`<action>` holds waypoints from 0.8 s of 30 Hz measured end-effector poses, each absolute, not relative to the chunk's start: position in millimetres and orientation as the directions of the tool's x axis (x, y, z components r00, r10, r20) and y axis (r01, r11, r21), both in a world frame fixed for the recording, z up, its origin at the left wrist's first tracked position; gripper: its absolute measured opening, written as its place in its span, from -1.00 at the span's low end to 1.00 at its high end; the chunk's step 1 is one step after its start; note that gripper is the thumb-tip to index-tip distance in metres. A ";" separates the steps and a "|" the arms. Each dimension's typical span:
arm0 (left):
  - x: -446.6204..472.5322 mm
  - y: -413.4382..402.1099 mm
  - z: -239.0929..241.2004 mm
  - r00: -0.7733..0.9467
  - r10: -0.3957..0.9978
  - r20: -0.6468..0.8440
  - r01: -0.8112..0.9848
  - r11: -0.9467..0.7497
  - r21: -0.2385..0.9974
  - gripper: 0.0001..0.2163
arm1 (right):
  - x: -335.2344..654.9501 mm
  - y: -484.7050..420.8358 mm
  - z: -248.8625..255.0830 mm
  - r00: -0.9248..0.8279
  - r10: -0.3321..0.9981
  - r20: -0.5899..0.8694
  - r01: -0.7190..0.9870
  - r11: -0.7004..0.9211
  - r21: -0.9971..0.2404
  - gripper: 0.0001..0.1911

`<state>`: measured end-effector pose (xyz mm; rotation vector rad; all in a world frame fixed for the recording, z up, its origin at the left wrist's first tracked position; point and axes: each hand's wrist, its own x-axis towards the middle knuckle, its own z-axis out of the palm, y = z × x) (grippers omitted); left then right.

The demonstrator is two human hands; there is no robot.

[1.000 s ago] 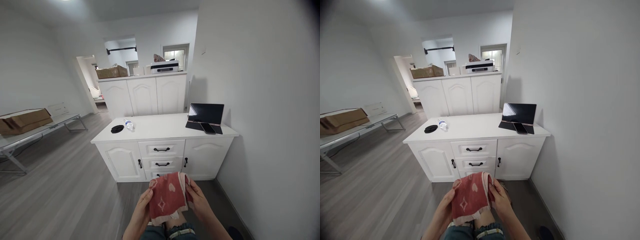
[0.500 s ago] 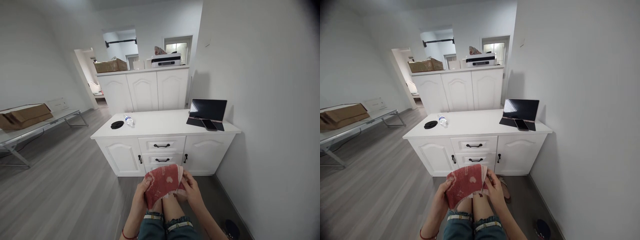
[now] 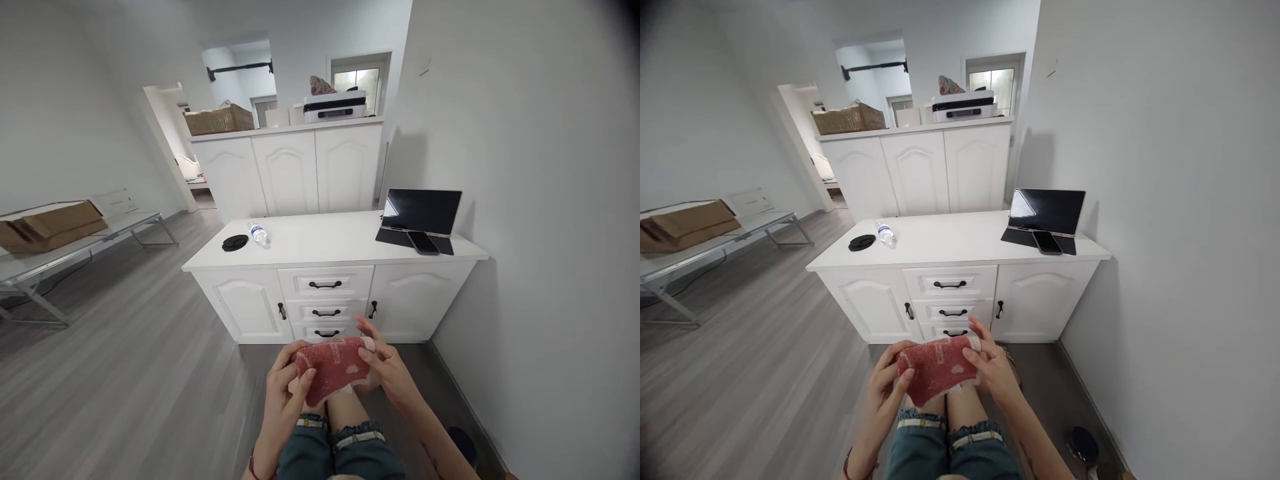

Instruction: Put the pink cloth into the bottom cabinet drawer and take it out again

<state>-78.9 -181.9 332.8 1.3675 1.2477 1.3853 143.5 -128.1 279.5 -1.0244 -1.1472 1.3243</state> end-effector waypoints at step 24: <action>-73.3 -181.7 279.4 -0.052 0.981 -0.187 -0.352 0.157 0.923 -0.32 | 141.1 -154.2 266.1 0.000 0.998 -0.068 -0.237 -0.067 -0.969 -0.27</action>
